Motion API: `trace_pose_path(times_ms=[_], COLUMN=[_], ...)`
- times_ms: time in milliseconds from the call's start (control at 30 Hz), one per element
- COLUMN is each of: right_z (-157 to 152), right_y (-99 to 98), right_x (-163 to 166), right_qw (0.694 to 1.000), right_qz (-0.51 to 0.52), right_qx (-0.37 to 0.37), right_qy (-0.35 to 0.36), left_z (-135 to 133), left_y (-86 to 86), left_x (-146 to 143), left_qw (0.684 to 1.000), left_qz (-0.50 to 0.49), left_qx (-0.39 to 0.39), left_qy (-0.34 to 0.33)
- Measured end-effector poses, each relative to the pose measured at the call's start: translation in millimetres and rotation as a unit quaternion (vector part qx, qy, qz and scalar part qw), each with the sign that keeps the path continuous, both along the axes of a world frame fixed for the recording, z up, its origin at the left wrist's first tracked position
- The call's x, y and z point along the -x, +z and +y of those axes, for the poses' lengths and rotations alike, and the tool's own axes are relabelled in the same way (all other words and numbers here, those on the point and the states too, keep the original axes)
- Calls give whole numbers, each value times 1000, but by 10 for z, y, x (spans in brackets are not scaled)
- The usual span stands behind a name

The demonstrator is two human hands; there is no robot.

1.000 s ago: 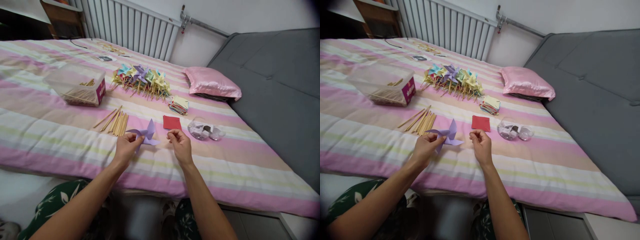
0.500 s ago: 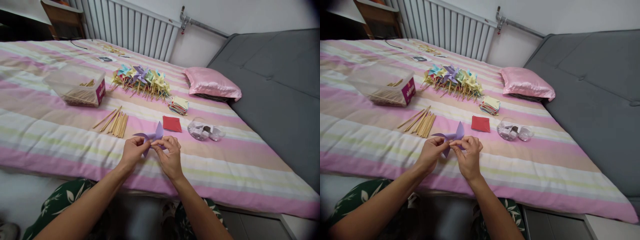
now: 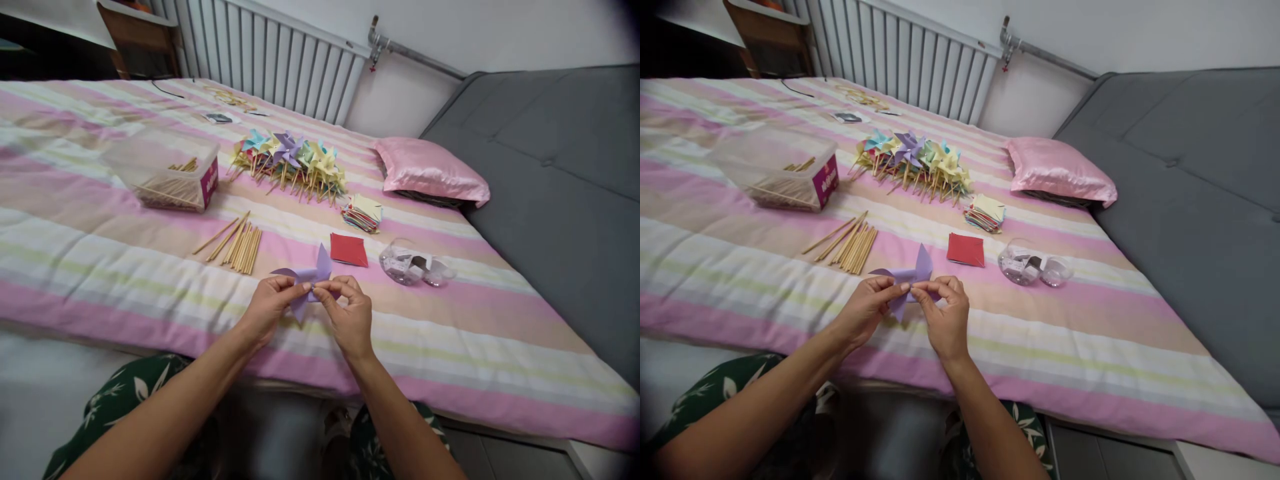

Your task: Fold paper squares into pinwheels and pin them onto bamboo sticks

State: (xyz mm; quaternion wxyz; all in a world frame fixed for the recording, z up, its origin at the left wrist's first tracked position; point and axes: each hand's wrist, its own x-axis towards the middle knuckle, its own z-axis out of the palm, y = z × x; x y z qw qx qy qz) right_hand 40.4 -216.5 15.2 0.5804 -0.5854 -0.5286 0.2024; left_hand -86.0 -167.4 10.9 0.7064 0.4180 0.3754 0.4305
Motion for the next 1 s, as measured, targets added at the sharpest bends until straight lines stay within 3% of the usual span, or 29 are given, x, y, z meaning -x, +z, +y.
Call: trace_pose_path(times_ms=[533,1000], right_z=[3,-21], right_y=[21,17], right_x=[-20,4], right_qw=[1000,997], right_qz=[-18,37], right_qx=[17,45], right_qy=[11,51], left_z=[8,18], left_y=[0,-31], left_x=[39,36], left_qw=[999,992], left_qz=[21,74], left_qx=[-40,-103], left_qy=[-12,-9])
